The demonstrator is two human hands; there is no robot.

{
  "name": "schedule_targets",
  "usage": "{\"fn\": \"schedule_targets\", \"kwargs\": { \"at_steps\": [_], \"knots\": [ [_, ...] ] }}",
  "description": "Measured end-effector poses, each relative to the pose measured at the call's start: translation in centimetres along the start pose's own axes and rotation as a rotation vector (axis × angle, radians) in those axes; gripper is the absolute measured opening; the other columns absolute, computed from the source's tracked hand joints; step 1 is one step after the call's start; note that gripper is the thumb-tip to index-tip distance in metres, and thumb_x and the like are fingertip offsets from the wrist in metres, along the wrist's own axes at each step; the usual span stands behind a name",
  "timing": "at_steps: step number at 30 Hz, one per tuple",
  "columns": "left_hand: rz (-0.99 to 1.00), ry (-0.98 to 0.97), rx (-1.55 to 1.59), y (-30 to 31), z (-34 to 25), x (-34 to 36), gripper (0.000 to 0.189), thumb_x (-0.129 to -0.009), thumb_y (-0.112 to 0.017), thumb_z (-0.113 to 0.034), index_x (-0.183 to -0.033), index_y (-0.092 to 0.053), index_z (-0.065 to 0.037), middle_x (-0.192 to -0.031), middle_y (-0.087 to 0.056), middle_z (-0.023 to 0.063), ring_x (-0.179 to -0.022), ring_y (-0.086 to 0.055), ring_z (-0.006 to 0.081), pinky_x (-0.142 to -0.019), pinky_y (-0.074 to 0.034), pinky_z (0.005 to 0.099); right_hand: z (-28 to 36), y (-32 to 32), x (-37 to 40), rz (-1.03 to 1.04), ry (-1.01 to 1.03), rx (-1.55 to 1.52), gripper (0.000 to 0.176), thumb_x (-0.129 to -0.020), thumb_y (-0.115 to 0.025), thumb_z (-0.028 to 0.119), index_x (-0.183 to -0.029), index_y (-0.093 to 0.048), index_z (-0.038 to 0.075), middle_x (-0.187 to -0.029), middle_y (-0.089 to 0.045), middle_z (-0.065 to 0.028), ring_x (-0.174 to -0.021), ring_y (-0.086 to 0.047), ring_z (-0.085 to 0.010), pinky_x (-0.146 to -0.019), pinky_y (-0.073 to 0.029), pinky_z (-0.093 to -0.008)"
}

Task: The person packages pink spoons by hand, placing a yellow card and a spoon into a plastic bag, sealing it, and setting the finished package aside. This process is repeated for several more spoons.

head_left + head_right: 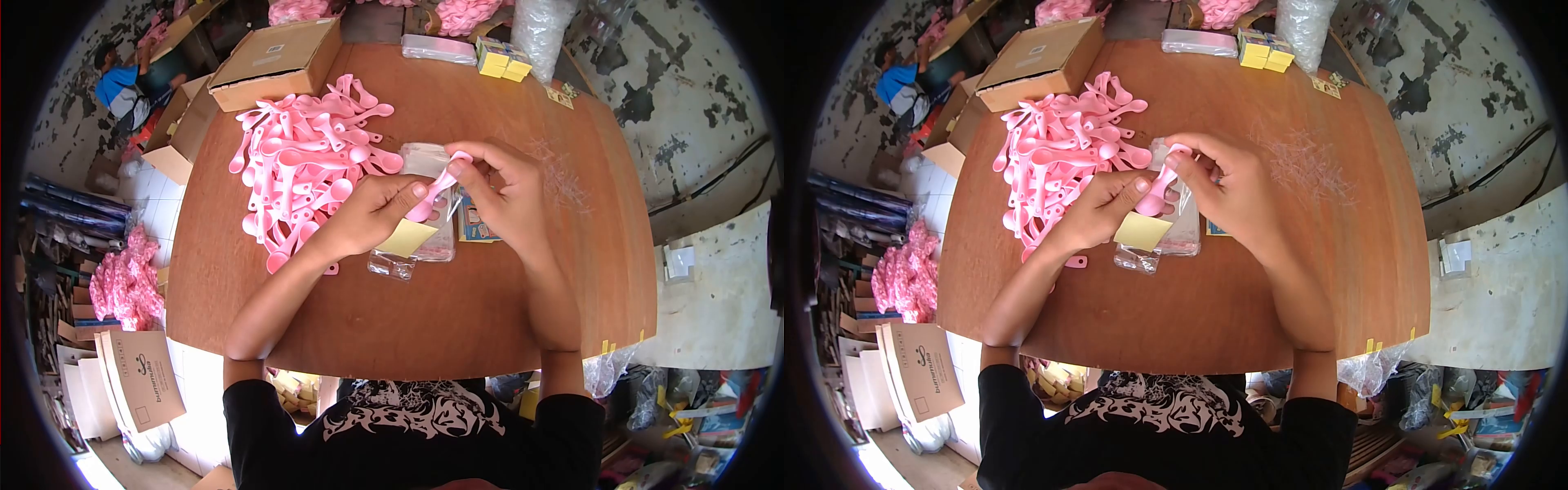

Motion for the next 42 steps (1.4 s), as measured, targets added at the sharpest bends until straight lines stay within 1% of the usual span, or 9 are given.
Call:
{"fn": "schedule_targets", "kwargs": {
  "at_steps": [6, 9, 12, 14, 18, 20, 29, 34, 42],
  "knots": [
    [-0.091, -0.097, -0.020, 0.1, -1.2, 0.3, 0.041, -0.105, -0.042, -0.031, -0.115, -0.063, 0.003, -0.094, -0.069, 0.0060, -0.084, -0.062, 0.0092, -0.075, -0.051, 0.0249, 1.5, 0.0, 0.6, -0.200, 0.109, 0.089, 0.016, -0.086, -0.071, 0.007, -0.101, -0.069, 0.004, -0.089, -0.071, -0.0070, -0.074, -0.066, -0.0105, -0.063, -0.050, -0.0248],
    [-0.100, -0.075, 0.011, 0.3, -1.4, 0.6, 0.039, -0.106, -0.043, -0.028, -0.112, -0.063, 0.004, -0.093, -0.069, 0.0069, -0.085, -0.059, 0.0093, -0.078, -0.049, 0.0260, 3.3, -0.7, 0.5, -0.127, 0.400, 0.497, 0.016, -0.087, -0.069, 0.006, -0.103, -0.067, 0.004, -0.089, -0.071, -0.0075, -0.080, -0.067, -0.0116, -0.071, -0.051, -0.0264],
    [-0.069, -0.063, -0.031, 0.3, -1.2, 0.7, 0.040, -0.106, -0.042, -0.028, -0.116, -0.062, 0.005, -0.091, -0.068, 0.0065, -0.085, -0.059, 0.0088, -0.077, -0.049, 0.0254, 1.3, -1.3, 0.6, 0.005, 0.015, -0.051, 0.016, -0.088, -0.067, 0.004, -0.104, -0.066, 0.003, -0.091, -0.070, -0.0088, -0.083, -0.067, -0.0125, -0.076, -0.051, -0.0279],
    [-0.056, -0.071, -0.014, 0.0, -1.5, 0.6, 0.041, -0.103, -0.049, -0.030, -0.124, -0.058, 0.005, -0.103, -0.067, 0.0120, -0.096, -0.061, 0.0146, -0.086, -0.049, 0.0289, 0.8, -1.0, 0.3, -0.018, -0.110, -0.189, 0.017, -0.089, -0.066, 0.003, -0.105, -0.065, 0.001, -0.091, -0.070, -0.0094, -0.083, -0.067, -0.0122, -0.076, -0.051, -0.0277],
    [-0.278, -0.304, -0.126, 0.9, -3.3, 0.7, 0.048, -0.098, -0.058, -0.029, -0.132, -0.051, 0.004, -0.121, -0.061, 0.0184, -0.113, -0.058, 0.0228, -0.097, -0.045, 0.0341, 4.9, 0.9, -0.8, -0.182, 0.340, 0.104, 0.019, -0.088, -0.064, 0.001, -0.108, -0.064, 0.001, -0.086, -0.071, -0.0084, -0.075, -0.069, -0.0157, -0.066, -0.054, -0.0289],
    [-0.266, -0.163, -0.104, 1.3, -3.2, 0.8, 0.058, -0.097, -0.059, -0.027, -0.141, -0.039, 0.005, -0.146, -0.042, 0.0182, -0.138, -0.038, 0.0278, -0.110, -0.034, 0.0373, 3.9, 1.5, -1.8, -0.061, 0.273, 0.223, 0.020, -0.087, -0.065, -0.001, -0.107, -0.065, 0.002, -0.084, -0.071, -0.0089, -0.074, -0.070, -0.0166, -0.064, -0.055, -0.0291],
    [-0.286, -0.297, -0.228, -0.1, -3.9, 0.9, 0.038, -0.092, -0.066, -0.011, -0.126, -0.056, 0.003, -0.116, -0.062, 0.0124, -0.109, -0.059, 0.0167, -0.092, -0.048, 0.0306, 3.3, 0.4, 0.2, -0.046, 0.086, 0.099, 0.020, -0.082, -0.068, -0.004, -0.100, -0.065, 0.002, -0.082, -0.071, -0.0113, -0.072, -0.071, -0.0174, -0.061, -0.054, -0.0284],
    [-0.363, -0.079, -0.024, -0.3, -3.4, 1.3, 0.019, -0.096, -0.062, -0.012, -0.105, -0.068, 0.004, -0.083, -0.070, 0.0036, -0.073, -0.061, 0.0045, -0.063, -0.050, 0.0210, 3.0, 0.4, 0.5, -0.032, 0.152, 0.180, 0.015, -0.078, -0.070, -0.003, -0.092, -0.065, 0.002, -0.082, -0.068, -0.0092, -0.069, -0.068, -0.0206, -0.061, -0.053, -0.0302],
    [-0.352, -0.162, -0.236, -0.8, -3.8, 1.6, 0.020, -0.093, -0.063, -0.005, -0.110, -0.069, 0.004, -0.088, -0.072, 0.0066, -0.072, -0.061, 0.0058, -0.060, -0.049, 0.0221, 4.2, -0.7, 1.6, 0.061, 0.465, 0.622, 0.015, -0.071, -0.072, 0.004, -0.084, -0.065, 0.002, -0.088, -0.058, -0.0043, -0.075, -0.058, -0.0204, -0.056, -0.050, -0.0336]
  ]
}}
Point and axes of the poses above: each hand's wrist, its own x-axis away from the middle knuckle, its own y-axis out of the back of the hand, z = x × y, the point moved 5 cm from there along -x, towards the middle knuckle
